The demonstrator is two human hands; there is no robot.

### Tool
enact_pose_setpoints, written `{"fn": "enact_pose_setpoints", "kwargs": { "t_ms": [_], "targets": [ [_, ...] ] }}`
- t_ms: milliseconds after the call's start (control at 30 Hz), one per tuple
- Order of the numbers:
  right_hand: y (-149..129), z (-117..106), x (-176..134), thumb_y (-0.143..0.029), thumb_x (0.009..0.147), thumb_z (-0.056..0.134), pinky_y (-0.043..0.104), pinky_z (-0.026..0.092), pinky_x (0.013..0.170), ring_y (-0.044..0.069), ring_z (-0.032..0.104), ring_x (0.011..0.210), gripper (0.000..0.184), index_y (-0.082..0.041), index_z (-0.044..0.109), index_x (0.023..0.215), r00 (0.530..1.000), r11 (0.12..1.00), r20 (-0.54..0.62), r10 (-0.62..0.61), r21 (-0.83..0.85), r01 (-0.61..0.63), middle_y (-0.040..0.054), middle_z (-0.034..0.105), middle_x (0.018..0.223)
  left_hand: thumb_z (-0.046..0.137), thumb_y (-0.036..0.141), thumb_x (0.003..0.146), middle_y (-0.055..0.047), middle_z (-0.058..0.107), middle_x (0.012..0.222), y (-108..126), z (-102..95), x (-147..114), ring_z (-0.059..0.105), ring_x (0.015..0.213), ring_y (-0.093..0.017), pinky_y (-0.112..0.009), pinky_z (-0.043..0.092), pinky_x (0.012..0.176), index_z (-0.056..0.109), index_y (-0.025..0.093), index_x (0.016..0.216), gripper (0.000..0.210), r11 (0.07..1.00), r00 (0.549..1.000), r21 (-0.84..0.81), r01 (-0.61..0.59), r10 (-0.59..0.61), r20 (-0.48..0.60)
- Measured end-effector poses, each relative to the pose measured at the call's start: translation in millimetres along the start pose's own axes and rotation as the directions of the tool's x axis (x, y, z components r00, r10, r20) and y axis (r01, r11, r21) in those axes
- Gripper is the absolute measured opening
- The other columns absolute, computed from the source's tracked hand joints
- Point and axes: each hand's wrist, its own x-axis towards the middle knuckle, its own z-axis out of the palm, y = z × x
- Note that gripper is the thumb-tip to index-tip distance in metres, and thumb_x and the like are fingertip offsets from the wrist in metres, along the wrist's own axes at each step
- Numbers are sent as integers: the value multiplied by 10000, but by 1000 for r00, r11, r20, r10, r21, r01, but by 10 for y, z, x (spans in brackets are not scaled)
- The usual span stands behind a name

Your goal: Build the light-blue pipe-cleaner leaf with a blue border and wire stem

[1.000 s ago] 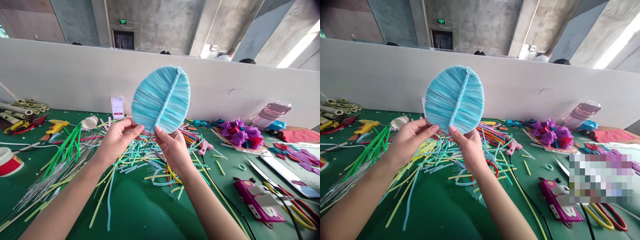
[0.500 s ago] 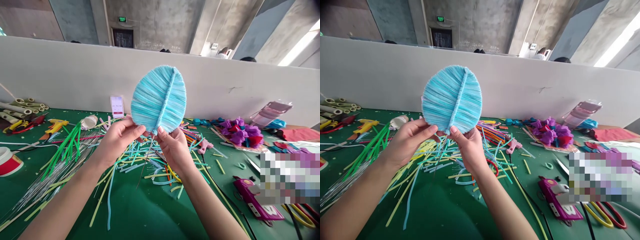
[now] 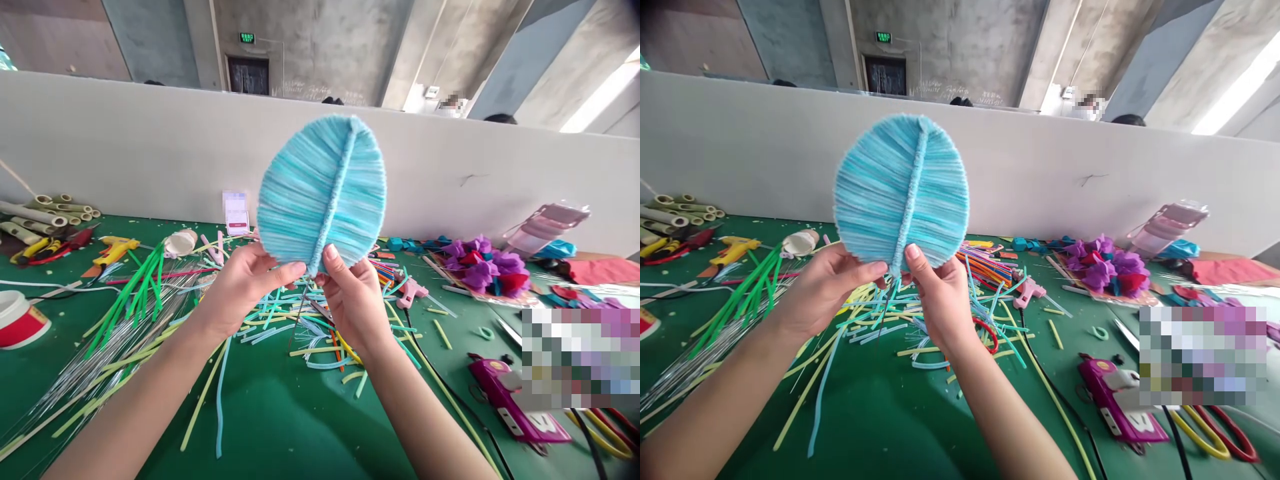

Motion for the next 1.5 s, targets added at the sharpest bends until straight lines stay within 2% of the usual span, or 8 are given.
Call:
{"fn": "enact_pose_setpoints", "kwargs": {
  "t_ms": [233, 400, 667, 867, 933, 1067, 1200, 1500],
  "targets": [
    [-24, 42, -46, -359, 774, 819, 230, 478, 607, 92, 545, 633, 187, -212, 706, 792, 1000, 1000, 2, 21, 1, -21, -29, 666, 755, 825, 356, 747, -58, 766, 1085, 20, -55, 4, 695, 1024, -270, -392, 586, 862, 757, 227, 1032, 320, 999, 998, 12, -33, 33, 47],
    [-44, 45, -36, -362, 766, 821, 232, 467, 609, 91, 529, 628, 186, -223, 706, 812, 1000, 1000, 1, 16, -15, -16, -34, 668, 764, 754, 447, 813, -78, 758, 1013, 40, -18, -14, 696, 902, -250, -351, 584, 709, 732, 198, 942, 281, 997, 999, -78, 3, 0, 41],
    [-18, 65, -43, -363, 747, 836, 237, 468, 612, 84, 504, 605, 216, -203, 691, 765, 999, 999, -16, 43, 6, -43, -29, 645, 745, 774, 314, 728, -44, 744, 911, 18, 102, -1, 653, 805, -206, -317, 549, 660, 695, 202, 833, 173, 996, 998, -85, 30, -34, -56],
    [15, 43, -19, -371, 769, 815, 243, 462, 581, 96, 513, 594, 216, -209, 672, 776, 1000, 1000, -28, 7, -30, -8, -31, 628, 707, 784, 377, 768, -67, 740, 949, 5, 61, -1, 660, 761, -187, -262, 510, 563, 724, 200, 991, 291, 988, 982, -60, 144, -135, 129],
    [23, 28, -7, -377, 788, 796, 246, 447, 525, 98, 500, 555, 206, -217, 667, 792, 1000, 1000, -18, 2, -13, -2, -35, 614, 686, 800, 383, 774, -59, 741, 901, -21, 74, 2, 679, 773, -185, -256, 516, 596, 738, 194, 968, 277, 985, 973, -26, 169, -163, 164],
    [32, 1, 2, -374, 763, 815, 253, 423, 472, 102, 487, 510, 233, -208, 653, 749, 999, 999, -11, 36, -25, -36, -33, 601, 642, 804, 392, 787, -29, 725, 766, -56, 127, 3, 691, 730, -168, -273, 540, 685, 759, 182, 816, 216, 992, 983, 7, 129, -129, 132],
    [49, -20, 8, -375, 721, 847, 259, 460, 567, 107, 535, 578, 256, -189, 672, 738, 999, 994, -51, 17, -104, -23, -17, 654, 696, 820, 400, 769, 4, 684, 674, -39, 153, -22, 654, 596, -141, -260, 526, 594, 769, 192, 802, 217, 992, 986, 6, 130, -130, 105],
    [76, -18, 10, -384, 762, 814, 294, 499, 681, 140, 592, 652, 216, -203, 696, 757, 1000, 992, 11, -13, -126, 15, -9, 669, 694, 837, 372, 743, -13, 721, 756, -27, 163, -38, 614, 566, -119, -243, 499, 542, 776, 191, 763, 192, 998, 998, -1, 67, -67, 17]
  ]
}}
